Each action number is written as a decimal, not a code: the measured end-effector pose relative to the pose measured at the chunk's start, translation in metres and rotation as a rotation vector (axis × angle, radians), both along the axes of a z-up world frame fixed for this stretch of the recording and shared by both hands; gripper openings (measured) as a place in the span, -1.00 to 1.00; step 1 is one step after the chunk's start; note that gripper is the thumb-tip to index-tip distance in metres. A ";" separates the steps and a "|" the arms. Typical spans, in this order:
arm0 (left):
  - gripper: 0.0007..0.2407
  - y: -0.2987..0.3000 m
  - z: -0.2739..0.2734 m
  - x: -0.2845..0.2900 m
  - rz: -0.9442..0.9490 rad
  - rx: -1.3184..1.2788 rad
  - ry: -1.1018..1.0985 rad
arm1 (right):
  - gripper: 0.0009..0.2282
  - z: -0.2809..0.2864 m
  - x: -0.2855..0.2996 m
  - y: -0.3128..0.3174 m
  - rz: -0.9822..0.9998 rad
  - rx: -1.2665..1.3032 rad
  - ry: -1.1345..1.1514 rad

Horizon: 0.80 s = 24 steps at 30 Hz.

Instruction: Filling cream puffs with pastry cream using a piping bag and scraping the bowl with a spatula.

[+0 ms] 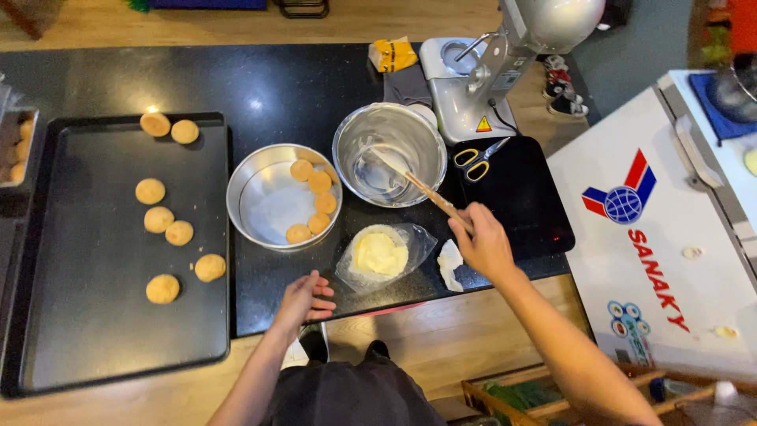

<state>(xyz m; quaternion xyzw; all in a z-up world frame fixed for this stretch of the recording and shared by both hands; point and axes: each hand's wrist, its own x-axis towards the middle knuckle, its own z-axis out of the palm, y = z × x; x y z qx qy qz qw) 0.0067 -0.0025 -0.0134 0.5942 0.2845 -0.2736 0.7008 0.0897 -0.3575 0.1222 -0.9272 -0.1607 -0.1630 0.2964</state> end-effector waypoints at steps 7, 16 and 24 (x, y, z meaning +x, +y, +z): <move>-0.46 0.000 -0.017 0.013 -0.067 -0.189 0.055 | -0.71 -0.070 0.058 -0.015 -0.114 0.157 0.233; -0.39 0.001 0.000 0.032 -0.064 -0.399 0.140 | -0.16 -0.186 -0.052 0.021 -0.769 1.021 1.235; -0.50 -0.012 -0.037 0.019 0.095 -0.610 0.142 | -0.28 -0.146 -0.043 0.071 -0.603 1.914 1.104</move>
